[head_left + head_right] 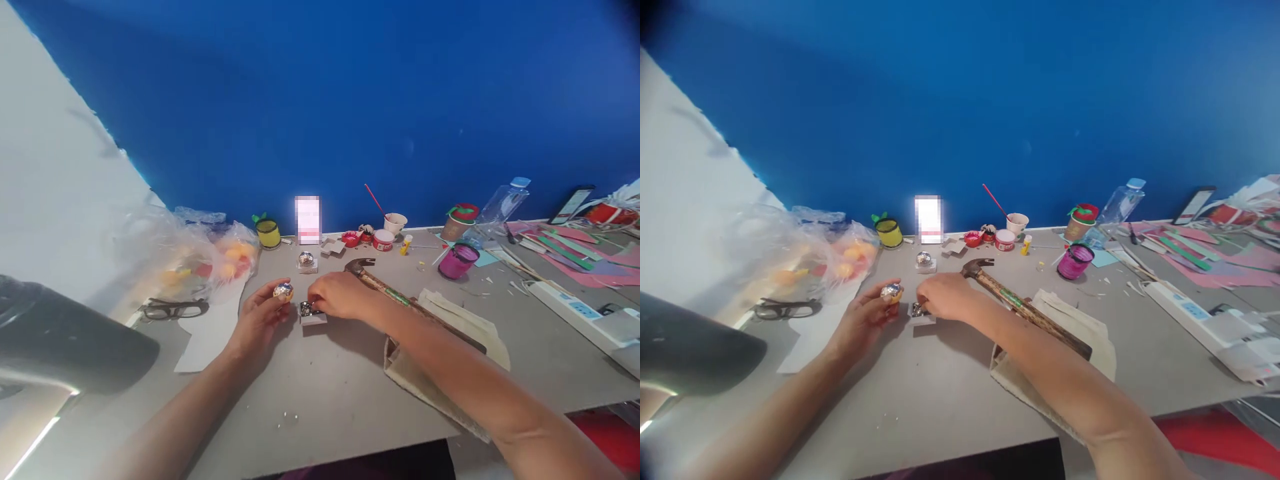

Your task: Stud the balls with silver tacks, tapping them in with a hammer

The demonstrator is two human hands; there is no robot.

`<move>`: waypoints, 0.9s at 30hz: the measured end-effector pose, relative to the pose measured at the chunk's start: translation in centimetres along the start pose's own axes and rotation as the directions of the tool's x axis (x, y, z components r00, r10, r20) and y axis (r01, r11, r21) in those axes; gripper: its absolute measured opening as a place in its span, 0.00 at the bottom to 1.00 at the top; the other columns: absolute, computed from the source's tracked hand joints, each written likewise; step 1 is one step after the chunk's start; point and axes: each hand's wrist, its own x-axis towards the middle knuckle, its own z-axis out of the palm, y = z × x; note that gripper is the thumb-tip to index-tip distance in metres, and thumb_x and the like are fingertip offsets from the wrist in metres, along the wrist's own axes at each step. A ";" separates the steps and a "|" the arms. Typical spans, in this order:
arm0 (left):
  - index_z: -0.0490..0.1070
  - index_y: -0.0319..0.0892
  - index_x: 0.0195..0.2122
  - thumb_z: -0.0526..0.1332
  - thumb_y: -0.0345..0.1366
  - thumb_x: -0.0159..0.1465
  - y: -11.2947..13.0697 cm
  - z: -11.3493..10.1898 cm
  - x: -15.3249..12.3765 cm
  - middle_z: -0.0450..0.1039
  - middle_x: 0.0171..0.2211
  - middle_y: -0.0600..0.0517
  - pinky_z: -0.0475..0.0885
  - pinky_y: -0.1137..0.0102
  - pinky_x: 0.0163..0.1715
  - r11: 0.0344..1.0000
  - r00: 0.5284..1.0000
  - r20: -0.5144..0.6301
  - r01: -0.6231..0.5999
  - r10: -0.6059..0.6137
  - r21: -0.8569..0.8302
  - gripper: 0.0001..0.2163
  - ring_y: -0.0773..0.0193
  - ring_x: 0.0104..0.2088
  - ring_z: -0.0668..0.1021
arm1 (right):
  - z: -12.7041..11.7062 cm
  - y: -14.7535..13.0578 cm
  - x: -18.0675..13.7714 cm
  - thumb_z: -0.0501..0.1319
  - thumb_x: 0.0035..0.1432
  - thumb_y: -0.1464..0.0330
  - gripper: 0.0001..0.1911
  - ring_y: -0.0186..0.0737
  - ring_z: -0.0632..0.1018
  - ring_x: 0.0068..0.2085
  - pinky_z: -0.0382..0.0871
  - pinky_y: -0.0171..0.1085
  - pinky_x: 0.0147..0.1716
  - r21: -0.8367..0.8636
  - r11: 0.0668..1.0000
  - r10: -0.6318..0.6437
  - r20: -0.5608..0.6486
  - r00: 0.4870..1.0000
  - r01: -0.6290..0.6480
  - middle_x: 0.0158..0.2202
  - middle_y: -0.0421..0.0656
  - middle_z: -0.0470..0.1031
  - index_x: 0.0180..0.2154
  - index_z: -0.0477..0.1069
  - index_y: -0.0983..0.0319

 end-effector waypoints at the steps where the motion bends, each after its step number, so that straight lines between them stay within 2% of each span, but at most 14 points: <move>1: 0.79 0.40 0.46 0.77 0.36 0.47 0.0 0.0 0.0 0.77 0.35 0.51 0.66 0.72 0.26 1.000 1.000 -0.011 0.004 -0.004 0.009 0.24 0.70 0.26 0.73 | 0.2 -0.3 0.6 0.62 0.63 0.67 0.10 0.47 0.81 0.46 0.64 0.36 0.34 -0.024 1.000 -0.015 0.017 1.000 0.016 0.44 0.45 0.84 0.42 0.82 0.55; 6: 0.80 0.40 0.46 0.78 0.38 0.46 -0.1 -0.1 0.2 0.78 0.34 0.52 0.70 0.73 0.29 0.997 1.000 -0.006 0.031 -0.030 0.074 0.25 0.71 0.26 0.73 | 2.0 -0.3 2.1 0.65 0.61 0.62 0.11 0.49 0.81 0.49 0.66 0.36 0.34 -0.033 0.998 -0.059 0.051 0.997 0.061 0.46 0.45 0.83 0.44 0.81 0.56; 9: 0.81 0.40 0.46 0.79 0.38 0.45 -0.2 -0.2 0.3 0.79 0.35 0.52 0.72 0.74 0.30 0.995 1.000 -0.019 0.024 -0.023 0.100 0.25 0.70 0.28 0.75 | 2.3 -0.1 2.2 0.64 0.62 0.62 0.11 0.49 0.81 0.50 0.68 0.37 0.35 0.003 0.996 -0.084 0.045 0.995 0.084 0.48 0.44 0.83 0.45 0.81 0.55; 12: 0.81 0.43 0.46 0.79 0.38 0.47 0.0 0.0 0.5 0.81 0.36 0.52 0.75 0.74 0.33 0.989 0.997 -0.066 0.055 -0.046 0.140 0.24 0.66 0.32 0.78 | 1.5 -0.1 2.5 0.61 0.63 0.65 0.12 0.51 0.81 0.49 0.70 0.39 0.34 -0.006 0.992 -0.124 0.064 0.990 0.125 0.49 0.46 0.82 0.45 0.80 0.56; 15: 0.82 0.45 0.44 0.79 0.36 0.45 0.3 0.2 0.6 0.82 0.34 0.54 0.77 0.73 0.34 0.982 0.991 -0.120 0.084 -0.064 0.171 0.23 0.64 0.33 0.79 | 0.1 -0.3 3.1 0.63 0.61 0.66 0.09 0.52 0.82 0.45 0.72 0.40 0.32 -0.030 0.987 -0.150 0.171 0.974 0.157 0.44 0.48 0.84 0.41 0.80 0.60; 17: 0.83 0.46 0.44 0.79 0.37 0.44 0.4 0.1 0.6 0.82 0.35 0.54 0.77 0.73 0.34 0.978 0.988 -0.138 0.087 -0.062 0.188 0.23 0.63 0.34 0.79 | -0.4 -0.5 3.4 0.64 0.61 0.66 0.08 0.52 0.83 0.43 0.74 0.40 0.32 -0.030 0.987 -0.148 0.193 0.970 0.156 0.42 0.49 0.84 0.40 0.79 0.62; 23: 0.83 0.45 0.44 0.79 0.37 0.42 0.1 -0.4 1.1 0.82 0.37 0.54 0.76 0.76 0.32 0.982 0.990 -0.134 0.074 -0.051 0.175 0.25 0.66 0.33 0.78 | 0.9 -0.5 3.3 0.63 0.61 0.71 0.09 0.53 0.83 0.45 0.76 0.42 0.36 -0.030 0.992 -0.120 0.100 0.988 0.123 0.44 0.53 0.84 0.43 0.79 0.62; 27: 0.81 0.43 0.46 0.79 0.38 0.45 -0.3 -0.6 1.1 0.80 0.37 0.51 0.74 0.75 0.30 0.985 0.992 -0.114 0.068 -0.051 0.157 0.25 0.68 0.29 0.76 | 2.2 -0.2 2.7 0.61 0.64 0.67 0.10 0.53 0.83 0.47 0.76 0.44 0.39 -0.026 0.997 -0.069 0.053 0.996 0.071 0.47 0.52 0.83 0.43 0.79 0.61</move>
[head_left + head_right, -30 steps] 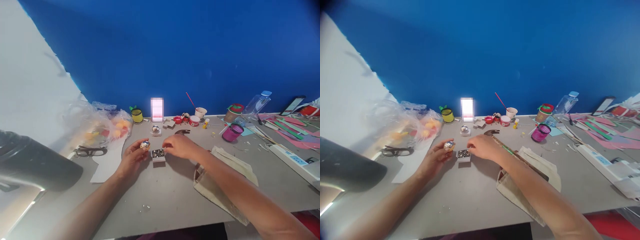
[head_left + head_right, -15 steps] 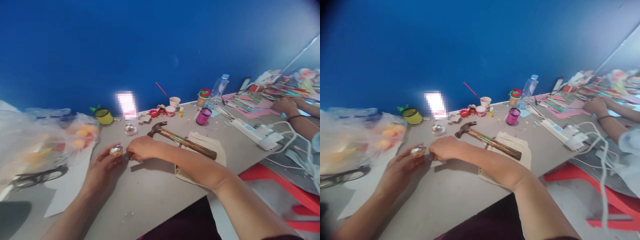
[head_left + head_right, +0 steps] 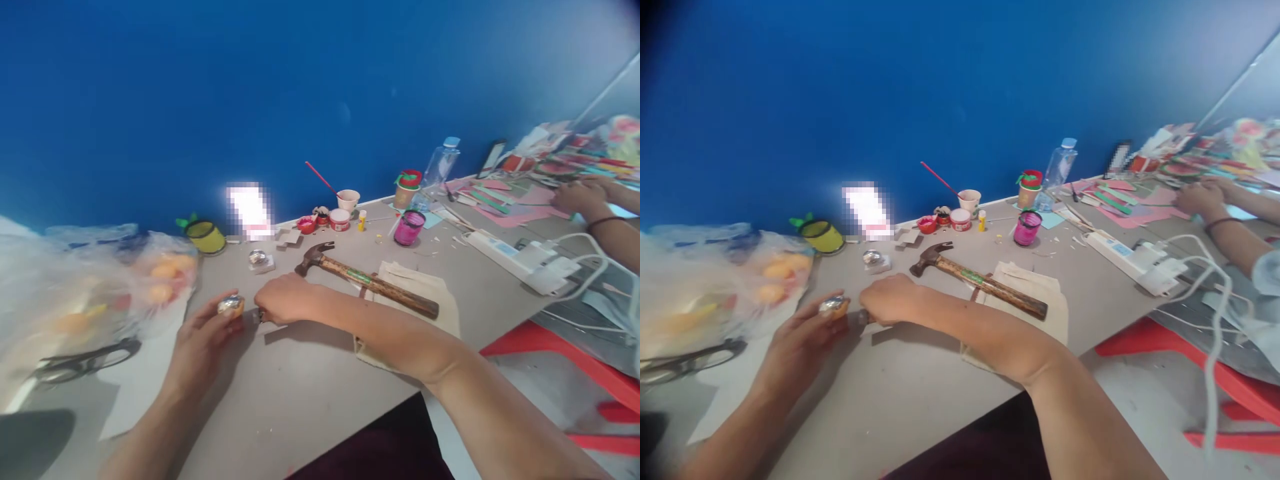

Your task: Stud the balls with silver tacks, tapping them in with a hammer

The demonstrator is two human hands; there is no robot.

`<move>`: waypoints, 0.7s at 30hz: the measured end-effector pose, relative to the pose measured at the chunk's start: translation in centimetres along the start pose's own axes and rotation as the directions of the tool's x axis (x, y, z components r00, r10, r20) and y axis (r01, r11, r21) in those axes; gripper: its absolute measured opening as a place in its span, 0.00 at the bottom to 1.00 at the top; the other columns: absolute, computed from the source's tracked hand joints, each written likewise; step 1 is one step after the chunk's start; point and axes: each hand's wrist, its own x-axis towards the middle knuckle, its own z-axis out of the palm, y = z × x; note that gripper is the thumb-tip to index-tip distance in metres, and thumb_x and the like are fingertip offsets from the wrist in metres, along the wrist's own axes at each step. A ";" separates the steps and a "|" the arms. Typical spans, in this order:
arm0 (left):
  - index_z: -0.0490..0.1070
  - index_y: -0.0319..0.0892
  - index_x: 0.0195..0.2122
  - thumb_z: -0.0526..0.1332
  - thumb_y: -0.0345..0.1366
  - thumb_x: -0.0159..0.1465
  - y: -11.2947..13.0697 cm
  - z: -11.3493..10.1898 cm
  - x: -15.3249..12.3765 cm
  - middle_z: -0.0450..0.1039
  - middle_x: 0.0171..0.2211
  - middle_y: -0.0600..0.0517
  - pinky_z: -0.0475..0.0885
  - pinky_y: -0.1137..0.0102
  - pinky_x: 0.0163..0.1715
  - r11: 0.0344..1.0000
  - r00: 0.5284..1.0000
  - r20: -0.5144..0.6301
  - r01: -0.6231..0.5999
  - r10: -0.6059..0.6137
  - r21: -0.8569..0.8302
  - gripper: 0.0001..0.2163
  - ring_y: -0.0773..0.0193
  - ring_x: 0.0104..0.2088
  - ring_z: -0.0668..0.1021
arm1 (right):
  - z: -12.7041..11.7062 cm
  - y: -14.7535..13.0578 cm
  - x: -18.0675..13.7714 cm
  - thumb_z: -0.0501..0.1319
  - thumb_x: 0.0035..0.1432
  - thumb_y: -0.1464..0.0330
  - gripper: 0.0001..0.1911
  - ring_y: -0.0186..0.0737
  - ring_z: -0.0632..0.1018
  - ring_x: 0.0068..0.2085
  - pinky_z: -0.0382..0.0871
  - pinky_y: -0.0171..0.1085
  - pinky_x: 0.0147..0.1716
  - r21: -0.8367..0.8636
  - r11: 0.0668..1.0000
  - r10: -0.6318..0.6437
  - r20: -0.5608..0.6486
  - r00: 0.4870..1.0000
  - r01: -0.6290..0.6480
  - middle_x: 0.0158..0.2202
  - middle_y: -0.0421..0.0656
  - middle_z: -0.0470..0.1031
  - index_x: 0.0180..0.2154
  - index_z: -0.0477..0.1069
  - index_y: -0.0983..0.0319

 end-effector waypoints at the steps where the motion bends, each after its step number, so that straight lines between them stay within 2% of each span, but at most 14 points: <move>1: 0.81 0.42 0.46 0.79 0.38 0.46 -0.1 -0.1 0.0 0.80 0.37 0.51 0.74 0.75 0.30 1.000 1.000 0.022 -0.002 0.003 -0.017 0.25 0.68 0.30 0.76 | 0.2 0.0 -0.1 0.61 0.64 0.66 0.10 0.54 0.82 0.47 0.76 0.43 0.39 -0.001 1.000 0.019 0.002 1.000 -0.019 0.47 0.52 0.83 0.43 0.79 0.60; 6: 0.80 0.41 0.47 0.77 0.38 0.50 -0.5 -0.4 0.1 0.77 0.36 0.52 0.70 0.73 0.30 0.996 0.994 0.100 -0.037 0.044 -0.075 0.22 0.70 0.28 0.72 | 1.1 -0.4 -0.8 0.59 0.66 0.67 0.10 0.52 0.82 0.46 0.72 0.40 0.37 -0.033 0.999 0.035 -0.041 0.999 -0.037 0.45 0.51 0.82 0.43 0.79 0.61; 11: 0.80 0.42 0.47 0.76 0.37 0.52 -0.7 -0.4 -0.1 0.76 0.36 0.52 0.67 0.73 0.30 0.995 0.990 0.130 -0.036 0.048 -0.091 0.21 0.71 0.28 0.71 | 1.3 -0.4 -1.7 0.56 0.67 0.69 0.12 0.50 0.82 0.45 0.69 0.39 0.35 -0.050 0.998 0.039 -0.047 0.998 -0.042 0.44 0.51 0.81 0.43 0.78 0.61; 15: 0.80 0.41 0.47 0.76 0.38 0.51 -0.4 -0.2 -0.3 0.76 0.35 0.52 0.65 0.73 0.28 0.996 0.991 0.128 -0.036 0.046 -0.084 0.22 0.71 0.27 0.71 | 1.1 -0.1 -1.8 0.55 0.68 0.69 0.12 0.50 0.81 0.46 0.65 0.38 0.33 -0.020 0.998 0.054 -0.005 0.999 -0.054 0.46 0.49 0.80 0.43 0.78 0.60; 21: 0.79 0.41 0.47 0.76 0.38 0.51 -0.4 -0.1 -0.5 0.75 0.33 0.52 0.65 0.73 0.28 0.995 0.989 0.130 -0.061 0.071 -0.079 0.22 0.71 0.27 0.70 | 1.0 0.0 -1.8 0.53 0.69 0.67 0.13 0.47 0.80 0.44 0.63 0.38 0.33 0.004 0.996 0.085 -0.043 0.995 -0.085 0.46 0.49 0.80 0.43 0.76 0.61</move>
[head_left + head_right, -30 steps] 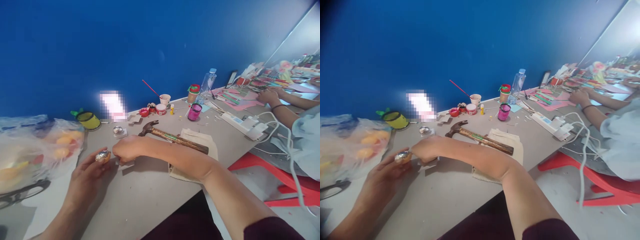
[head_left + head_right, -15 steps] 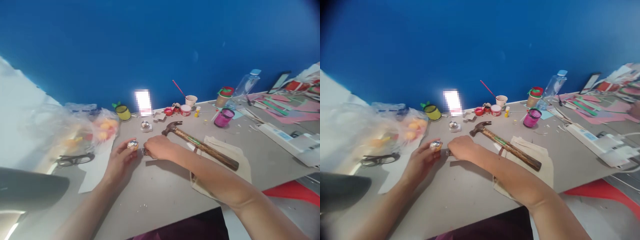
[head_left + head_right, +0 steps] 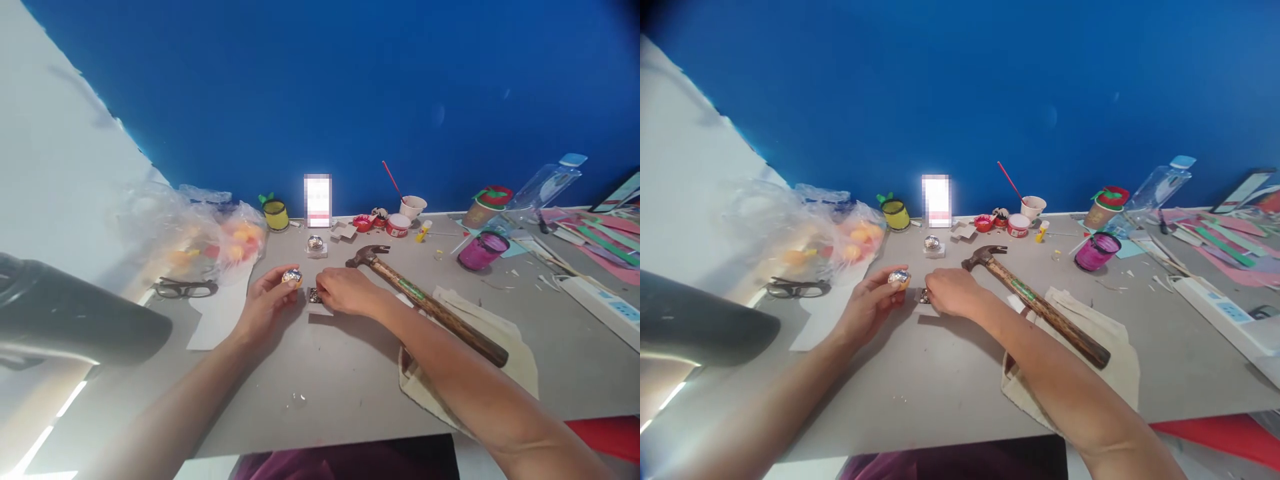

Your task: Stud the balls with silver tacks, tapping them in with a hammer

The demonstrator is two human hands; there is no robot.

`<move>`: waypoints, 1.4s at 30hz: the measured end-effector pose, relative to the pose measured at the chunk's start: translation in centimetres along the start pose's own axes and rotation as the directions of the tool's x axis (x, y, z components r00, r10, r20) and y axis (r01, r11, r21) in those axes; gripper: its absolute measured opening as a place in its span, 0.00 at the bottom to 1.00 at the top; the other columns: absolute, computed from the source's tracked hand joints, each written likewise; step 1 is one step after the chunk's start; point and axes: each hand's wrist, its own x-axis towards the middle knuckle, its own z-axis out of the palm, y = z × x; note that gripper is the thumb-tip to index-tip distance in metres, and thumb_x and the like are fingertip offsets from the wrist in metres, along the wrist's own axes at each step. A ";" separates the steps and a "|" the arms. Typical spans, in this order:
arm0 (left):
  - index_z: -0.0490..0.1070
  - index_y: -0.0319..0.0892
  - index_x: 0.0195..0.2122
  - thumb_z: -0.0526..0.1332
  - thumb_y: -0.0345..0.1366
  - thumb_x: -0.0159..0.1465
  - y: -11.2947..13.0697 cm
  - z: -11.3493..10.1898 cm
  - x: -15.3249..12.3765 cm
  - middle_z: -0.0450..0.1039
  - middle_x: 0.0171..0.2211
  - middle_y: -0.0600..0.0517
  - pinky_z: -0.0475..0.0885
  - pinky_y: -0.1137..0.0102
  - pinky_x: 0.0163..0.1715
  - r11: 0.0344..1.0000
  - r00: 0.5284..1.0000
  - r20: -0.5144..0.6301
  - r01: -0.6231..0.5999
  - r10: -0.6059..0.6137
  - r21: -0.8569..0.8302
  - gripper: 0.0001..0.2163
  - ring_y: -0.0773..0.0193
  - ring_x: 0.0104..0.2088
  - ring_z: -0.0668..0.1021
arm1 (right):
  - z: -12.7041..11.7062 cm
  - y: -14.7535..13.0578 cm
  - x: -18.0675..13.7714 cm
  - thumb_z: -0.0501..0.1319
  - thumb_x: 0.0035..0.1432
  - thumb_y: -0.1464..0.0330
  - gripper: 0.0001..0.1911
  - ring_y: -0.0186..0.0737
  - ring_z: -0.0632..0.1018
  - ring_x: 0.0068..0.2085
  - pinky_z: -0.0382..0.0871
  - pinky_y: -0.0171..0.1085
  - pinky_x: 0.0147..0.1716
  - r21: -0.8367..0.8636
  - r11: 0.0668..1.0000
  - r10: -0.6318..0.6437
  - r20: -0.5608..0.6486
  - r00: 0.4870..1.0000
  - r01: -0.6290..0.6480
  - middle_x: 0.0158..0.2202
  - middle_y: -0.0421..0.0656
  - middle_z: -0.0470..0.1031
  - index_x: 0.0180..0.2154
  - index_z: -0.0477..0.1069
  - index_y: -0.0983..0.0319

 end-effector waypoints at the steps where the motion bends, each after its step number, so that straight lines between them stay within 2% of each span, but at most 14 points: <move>1: 0.79 0.41 0.46 0.76 0.39 0.51 0.0 0.0 0.0 0.75 0.34 0.52 0.65 0.73 0.28 1.000 1.000 0.000 -0.001 0.001 -0.002 0.22 0.71 0.27 0.70 | -0.1 0.0 0.0 0.54 0.69 0.67 0.12 0.47 0.80 0.44 0.63 0.38 0.33 0.003 1.000 0.008 -0.001 1.000 -0.008 0.46 0.49 0.80 0.43 0.76 0.61; 8: 0.79 0.40 0.47 0.76 0.38 0.50 -0.3 0.0 0.1 0.76 0.35 0.51 0.64 0.72 0.28 1.000 1.000 -0.002 0.006 -0.006 -0.001 0.22 0.70 0.27 0.70 | -0.4 -0.1 -0.3 0.62 0.65 0.65 0.09 0.48 0.80 0.47 0.63 0.38 0.34 -0.035 0.999 0.015 -0.019 1.000 -0.016 0.47 0.47 0.80 0.44 0.77 0.60; 14: 0.79 0.42 0.48 0.76 0.39 0.53 -0.9 -0.4 0.4 0.73 0.33 0.53 0.63 0.72 0.28 0.999 1.000 0.025 -0.004 0.003 0.036 0.21 0.69 0.27 0.70 | 0.4 -0.4 0.0 0.60 0.66 0.65 0.10 0.49 0.79 0.48 0.63 0.37 0.33 -0.065 0.997 -0.035 -0.061 0.998 0.031 0.44 0.48 0.80 0.43 0.78 0.60; 20: 0.79 0.44 0.48 0.76 0.40 0.53 -1.0 -0.5 0.3 0.71 0.32 0.54 0.64 0.71 0.28 0.999 0.999 0.039 -0.001 -0.001 0.040 0.22 0.68 0.27 0.69 | 0.3 -0.3 0.2 0.58 0.65 0.70 0.11 0.47 0.79 0.48 0.61 0.37 0.32 -0.042 0.998 -0.042 -0.025 0.999 0.041 0.44 0.47 0.81 0.43 0.79 0.59; 26: 0.79 0.43 0.47 0.77 0.38 0.52 -0.6 -0.2 0.2 0.73 0.33 0.53 0.63 0.72 0.27 1.000 0.999 0.039 0.009 -0.009 0.006 0.21 0.70 0.27 0.70 | 0.4 0.2 0.4 0.59 0.62 0.74 0.13 0.45 0.79 0.47 0.62 0.36 0.36 0.115 0.993 -0.028 -0.068 0.997 0.035 0.45 0.45 0.82 0.45 0.79 0.58; 31: 0.78 0.43 0.47 0.76 0.36 0.53 -0.4 0.0 0.0 0.75 0.37 0.52 0.67 0.71 0.29 0.999 0.999 0.048 -0.018 0.020 -0.032 0.21 0.68 0.29 0.74 | 0.2 1.1 0.5 0.56 0.67 0.72 0.13 0.43 0.78 0.46 0.62 0.36 0.39 0.287 0.957 0.001 -0.120 0.993 0.034 0.47 0.46 0.80 0.45 0.79 0.59; 36: 0.77 0.42 0.47 0.75 0.34 0.53 0.0 0.2 -0.1 0.79 0.42 0.48 0.72 0.68 0.32 0.993 0.996 0.084 0.009 0.001 -0.115 0.19 0.64 0.32 0.79 | -0.2 1.8 0.7 0.59 0.64 0.72 0.08 0.38 0.75 0.39 0.61 0.35 0.37 0.534 0.845 0.046 -0.129 0.991 0.030 0.37 0.42 0.79 0.37 0.78 0.61; 39: 0.77 0.41 0.48 0.74 0.33 0.53 0.4 0.3 -0.2 0.80 0.41 0.46 0.72 0.69 0.30 0.982 0.993 0.109 0.055 -0.035 -0.183 0.21 0.63 0.30 0.79 | -0.1 2.2 0.8 0.61 0.63 0.70 0.07 0.36 0.73 0.35 0.63 0.36 0.37 0.722 0.690 0.059 -0.131 0.990 0.054 0.33 0.40 0.77 0.37 0.78 0.62; 42: 0.77 0.41 0.49 0.74 0.32 0.52 0.5 0.2 -0.2 0.80 0.37 0.47 0.71 0.70 0.29 0.975 0.991 0.121 0.079 -0.054 -0.209 0.22 0.64 0.29 0.78 | 0.1 2.6 0.8 0.61 0.63 0.67 0.11 0.34 0.70 0.32 0.64 0.35 0.34 0.856 0.508 0.045 -0.137 0.990 0.096 0.32 0.39 0.75 0.44 0.79 0.61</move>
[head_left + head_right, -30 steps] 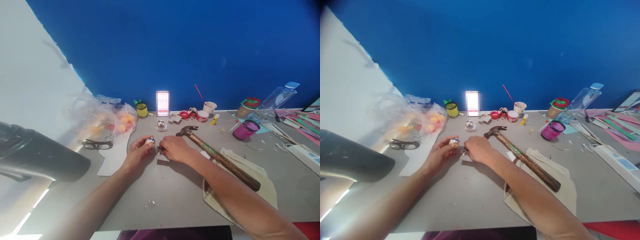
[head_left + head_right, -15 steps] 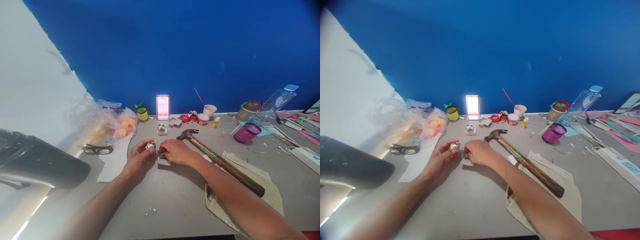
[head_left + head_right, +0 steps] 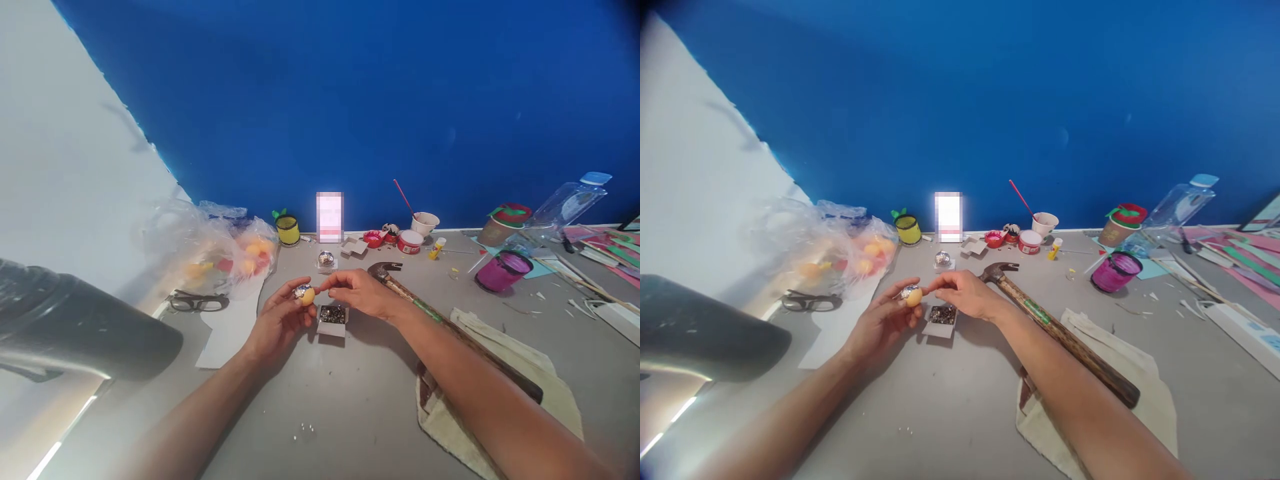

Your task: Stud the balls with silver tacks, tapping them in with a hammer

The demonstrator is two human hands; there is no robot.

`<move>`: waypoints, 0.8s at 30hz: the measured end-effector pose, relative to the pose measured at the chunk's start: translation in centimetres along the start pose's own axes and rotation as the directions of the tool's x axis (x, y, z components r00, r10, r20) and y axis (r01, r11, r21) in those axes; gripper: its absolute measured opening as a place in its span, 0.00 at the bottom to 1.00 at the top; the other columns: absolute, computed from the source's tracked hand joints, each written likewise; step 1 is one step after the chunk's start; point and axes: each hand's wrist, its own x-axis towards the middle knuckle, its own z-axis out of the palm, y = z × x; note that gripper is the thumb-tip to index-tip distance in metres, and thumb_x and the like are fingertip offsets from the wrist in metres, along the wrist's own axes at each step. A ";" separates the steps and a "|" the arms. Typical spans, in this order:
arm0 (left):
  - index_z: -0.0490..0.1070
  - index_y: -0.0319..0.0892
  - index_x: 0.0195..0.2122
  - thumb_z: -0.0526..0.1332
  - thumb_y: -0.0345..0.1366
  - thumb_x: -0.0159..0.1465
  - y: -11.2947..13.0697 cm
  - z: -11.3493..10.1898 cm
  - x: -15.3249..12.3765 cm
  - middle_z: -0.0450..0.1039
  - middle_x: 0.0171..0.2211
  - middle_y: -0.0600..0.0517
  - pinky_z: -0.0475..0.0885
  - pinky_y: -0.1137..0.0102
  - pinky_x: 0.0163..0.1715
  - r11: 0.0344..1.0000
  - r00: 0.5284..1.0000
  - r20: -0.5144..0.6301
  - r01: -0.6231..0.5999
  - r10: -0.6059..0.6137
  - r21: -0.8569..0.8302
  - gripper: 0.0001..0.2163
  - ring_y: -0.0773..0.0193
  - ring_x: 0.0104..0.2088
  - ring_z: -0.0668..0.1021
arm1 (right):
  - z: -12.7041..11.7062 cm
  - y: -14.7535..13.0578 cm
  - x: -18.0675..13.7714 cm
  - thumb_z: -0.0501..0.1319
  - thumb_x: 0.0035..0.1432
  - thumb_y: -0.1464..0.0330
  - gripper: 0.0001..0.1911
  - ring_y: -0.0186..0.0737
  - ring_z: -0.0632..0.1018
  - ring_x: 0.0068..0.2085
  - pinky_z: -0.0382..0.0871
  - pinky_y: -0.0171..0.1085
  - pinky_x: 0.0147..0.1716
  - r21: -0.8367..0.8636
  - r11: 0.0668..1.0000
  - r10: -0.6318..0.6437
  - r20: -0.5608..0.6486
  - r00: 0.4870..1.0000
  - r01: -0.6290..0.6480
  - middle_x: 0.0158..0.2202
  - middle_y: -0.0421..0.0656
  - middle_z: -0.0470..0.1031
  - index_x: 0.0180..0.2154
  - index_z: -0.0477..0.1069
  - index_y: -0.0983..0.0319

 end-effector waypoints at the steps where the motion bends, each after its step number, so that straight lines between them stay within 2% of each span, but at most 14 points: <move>1: 0.77 0.41 0.49 0.74 0.33 0.52 0.0 0.0 0.0 0.80 0.36 0.48 0.71 0.71 0.28 1.000 1.000 0.003 0.000 -0.001 0.005 0.22 0.65 0.29 0.78 | 0.0 0.1 0.0 0.60 0.63 0.66 0.12 0.33 0.69 0.30 0.63 0.34 0.32 0.058 0.998 0.004 0.012 1.000 -0.005 0.31 0.38 0.73 0.46 0.79 0.61; 3: 0.78 0.42 0.49 0.74 0.33 0.52 0.0 -0.1 0.0 0.79 0.34 0.49 0.70 0.72 0.27 1.000 1.000 0.006 -0.006 0.006 0.027 0.21 0.65 0.29 0.77 | 0.0 0.3 0.0 0.60 0.64 0.66 0.13 0.32 0.65 0.28 0.61 0.33 0.28 0.141 0.989 0.027 0.043 0.999 -0.033 0.28 0.37 0.70 0.47 0.79 0.61; 5: 0.78 0.42 0.48 0.75 0.34 0.53 0.0 0.0 -0.1 0.78 0.33 0.50 0.69 0.72 0.27 0.998 1.000 0.002 -0.011 0.010 0.054 0.21 0.66 0.29 0.76 | 0.1 0.5 0.0 0.62 0.63 0.64 0.11 0.32 0.65 0.28 0.61 0.32 0.27 0.192 0.980 0.038 0.061 0.997 -0.049 0.29 0.38 0.69 0.43 0.79 0.61; 8: 0.79 0.43 0.47 0.75 0.35 0.53 0.0 0.1 -0.1 0.78 0.38 0.49 0.69 0.72 0.26 0.997 1.000 -0.011 -0.015 0.016 0.079 0.20 0.68 0.28 0.75 | 0.2 0.7 0.1 0.65 0.61 0.59 0.13 0.32 0.67 0.30 0.61 0.32 0.26 0.237 0.970 0.034 0.096 0.995 -0.056 0.32 0.39 0.72 0.39 0.77 0.62; 12: 0.79 0.43 0.48 0.74 0.34 0.54 0.0 0.0 -0.1 0.79 0.42 0.47 0.68 0.71 0.25 0.998 1.000 0.006 -0.007 0.007 0.068 0.19 0.68 0.27 0.74 | 0.1 0.6 0.1 0.69 0.57 0.55 0.17 0.30 0.65 0.26 0.57 0.31 0.24 0.306 0.949 0.037 0.133 0.990 -0.076 0.27 0.37 0.69 0.35 0.76 0.63; 18: 0.80 0.41 0.44 0.70 0.31 0.51 0.0 -0.3 0.0 0.79 0.41 0.45 0.66 0.71 0.24 1.000 0.999 0.051 0.012 -0.013 0.011 0.17 0.67 0.27 0.74 | 0.0 0.5 0.2 0.76 0.47 0.59 0.18 0.30 0.69 0.27 0.60 0.32 0.25 0.397 0.916 0.026 0.076 0.997 -0.055 0.27 0.37 0.74 0.36 0.78 0.63; 24: 0.80 0.42 0.48 0.71 0.32 0.55 -0.1 -0.5 0.1 0.78 0.40 0.46 0.66 0.71 0.25 1.000 0.997 0.078 0.020 -0.020 0.001 0.18 0.67 0.27 0.73 | 0.3 0.9 0.5 0.78 0.44 0.59 0.19 0.30 0.70 0.27 0.61 0.31 0.24 0.441 0.897 0.049 -0.013 0.999 -0.038 0.28 0.37 0.76 0.33 0.78 0.62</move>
